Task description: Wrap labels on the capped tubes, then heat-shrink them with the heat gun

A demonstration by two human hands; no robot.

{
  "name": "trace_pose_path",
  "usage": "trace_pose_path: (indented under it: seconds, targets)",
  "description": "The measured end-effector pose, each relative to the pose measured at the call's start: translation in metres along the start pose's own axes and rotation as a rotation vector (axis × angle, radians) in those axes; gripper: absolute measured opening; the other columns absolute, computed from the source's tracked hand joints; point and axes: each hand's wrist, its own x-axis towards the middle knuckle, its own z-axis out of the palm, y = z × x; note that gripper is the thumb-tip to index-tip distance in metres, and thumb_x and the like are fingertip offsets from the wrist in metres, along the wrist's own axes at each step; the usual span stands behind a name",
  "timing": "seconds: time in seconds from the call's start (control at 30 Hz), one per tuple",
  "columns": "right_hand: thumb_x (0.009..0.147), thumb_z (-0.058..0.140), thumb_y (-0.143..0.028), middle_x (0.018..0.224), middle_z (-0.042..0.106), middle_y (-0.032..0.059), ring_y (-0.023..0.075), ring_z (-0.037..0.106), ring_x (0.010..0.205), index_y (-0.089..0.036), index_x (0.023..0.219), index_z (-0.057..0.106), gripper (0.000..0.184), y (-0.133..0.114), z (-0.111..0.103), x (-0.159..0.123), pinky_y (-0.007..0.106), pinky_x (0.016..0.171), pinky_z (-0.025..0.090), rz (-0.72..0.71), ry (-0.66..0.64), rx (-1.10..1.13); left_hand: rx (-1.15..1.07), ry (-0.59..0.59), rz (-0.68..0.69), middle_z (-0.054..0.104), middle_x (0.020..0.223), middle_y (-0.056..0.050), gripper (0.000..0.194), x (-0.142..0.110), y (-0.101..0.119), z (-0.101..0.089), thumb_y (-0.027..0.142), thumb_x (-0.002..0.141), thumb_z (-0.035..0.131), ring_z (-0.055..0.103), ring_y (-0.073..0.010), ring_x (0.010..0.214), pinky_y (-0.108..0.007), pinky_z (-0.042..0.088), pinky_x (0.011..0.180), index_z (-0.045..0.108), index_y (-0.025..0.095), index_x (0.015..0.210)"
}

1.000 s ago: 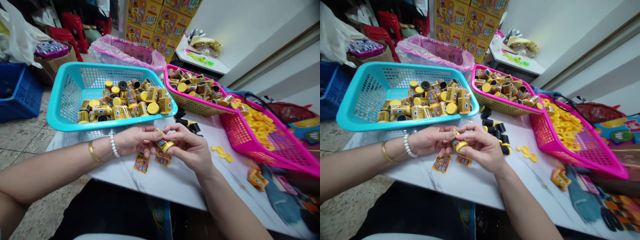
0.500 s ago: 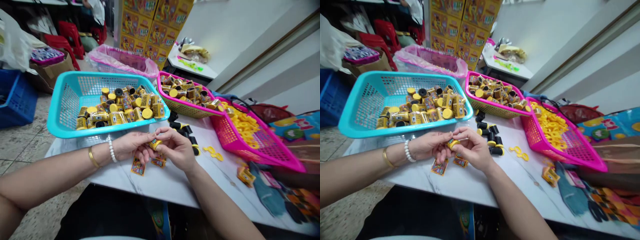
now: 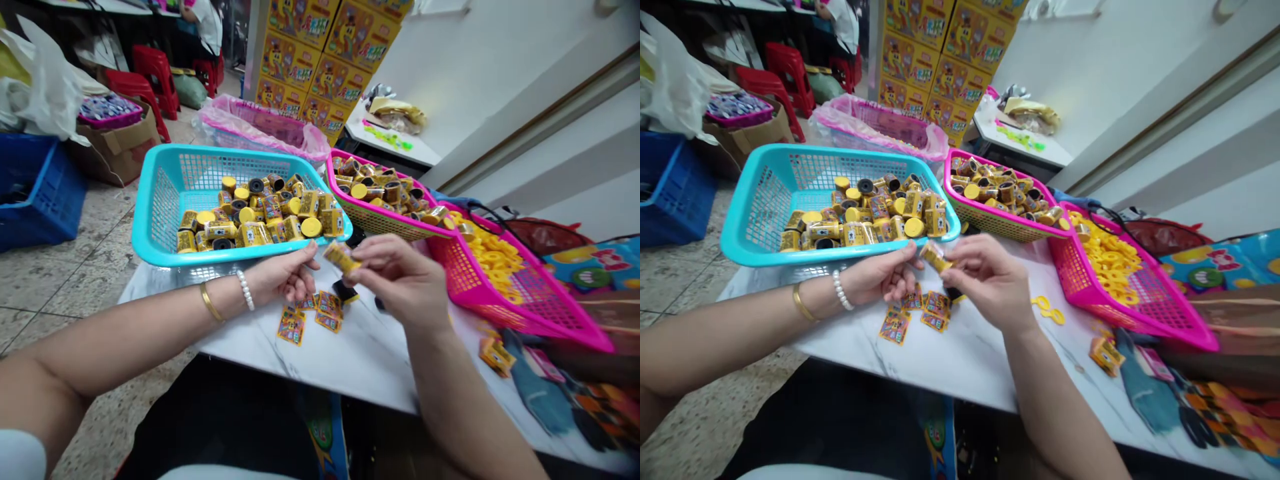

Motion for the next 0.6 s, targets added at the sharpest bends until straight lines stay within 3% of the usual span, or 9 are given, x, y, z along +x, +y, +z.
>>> trace_pose_path:
  seconds: [0.07, 0.13, 0.2, 0.27, 0.37, 0.47, 0.6]
  targets:
    - [0.074, 0.082, -0.022, 0.088, 0.066, -0.0004, 0.0116, 0.069, 0.064, -0.024, 0.089, 0.070, 0.019, -0.011, 0.002, 0.021, 0.023, 0.055, 0.061, -0.047, 0.137, -0.023, 0.267, 0.042, 0.082, 0.058, 0.054, 0.001, 0.036, 0.000, -0.002, -0.002, 0.047, 0.093, 0.055, 0.043, -0.0072, 0.039, -0.020, 0.026, 0.040, 0.058, 0.016, 0.076]
    - [0.075, 0.081, -0.024, 0.092, 0.070, -0.0009, 0.0117, 0.071, 0.065, -0.024, 0.093, 0.069, 0.021, -0.017, 0.003, 0.044, 0.024, 0.058, 0.062, -0.086, 0.208, -0.067, 0.676, 0.093, 0.206, 0.059, 0.058, 0.001, 0.025, -0.001, -0.006, -0.004, 0.035, 0.083, 0.068, 0.045, -0.0087, 0.046, -0.023, 0.030, 0.047, 0.060, 0.016, 0.070]
    - [0.077, 0.080, -0.027, 0.104, 0.071, 0.0010, 0.0123, 0.072, 0.069, -0.024, 0.100, 0.070, 0.026, -0.019, 0.002, 0.060, 0.025, 0.060, 0.062, -0.091, 0.190, -0.130, 1.058, 0.168, 0.345, 0.065, 0.069, -0.002, 0.011, -0.001, -0.009, -0.005, 0.024, 0.077, 0.072, 0.053, -0.0125, 0.059, -0.025, 0.036, 0.056, 0.066, 0.016, 0.072]
    - [0.080, 0.078, -0.030, 0.107, 0.072, 0.0025, 0.0130, 0.072, 0.071, -0.025, 0.102, 0.072, 0.024, -0.019, -0.001, 0.061, 0.024, 0.057, 0.061, -0.090, 0.197, -0.194, 1.282, 0.215, 0.423, 0.067, 0.080, -0.005, 0.004, 0.000, -0.012, -0.005, 0.019, 0.079, 0.068, 0.056, -0.0160, 0.068, -0.028, 0.039, 0.062, 0.071, 0.016, 0.077]
    - [0.086, 0.072, -0.032, 0.086, 0.073, 0.0021, 0.0136, 0.070, 0.064, -0.024, 0.093, 0.074, 0.011, -0.018, -0.004, 0.035, 0.024, 0.049, 0.057, -0.074, 0.256, -0.234, 1.374, 0.202, 0.440, 0.067, 0.084, -0.007, 0.012, 0.001, -0.015, -0.005, 0.016, 0.083, 0.061, 0.058, -0.0181, 0.073, -0.030, 0.042, 0.065, 0.070, 0.016, 0.074]
    - [0.087, 0.070, -0.029, 0.065, 0.069, 0.0000, 0.0126, 0.064, 0.051, -0.021, 0.087, 0.075, 0.009, -0.012, -0.001, -0.001, 0.024, 0.044, 0.052, 0.055, 0.207, -0.233, 1.445, 0.246, 0.444, 0.067, 0.086, -0.009, 0.016, 0.002, -0.017, -0.004, 0.017, 0.087, 0.055, 0.060, -0.0192, 0.075, -0.031, 0.044, 0.067, 0.068, 0.015, 0.077]
    - [0.085, 0.068, -0.025, 0.060, 0.069, -0.0001, 0.0121, 0.063, 0.048, -0.019, 0.082, 0.075, 0.010, 0.004, 0.005, -0.026, 0.024, 0.047, 0.052, 0.142, 0.122, -0.272, 1.509, 0.348, 0.435, 0.067, 0.095, -0.010, 0.015, 0.001, -0.021, -0.002, 0.026, 0.091, 0.058, 0.062, -0.0212, 0.080, -0.032, 0.046, 0.067, 0.067, 0.014, 0.089]
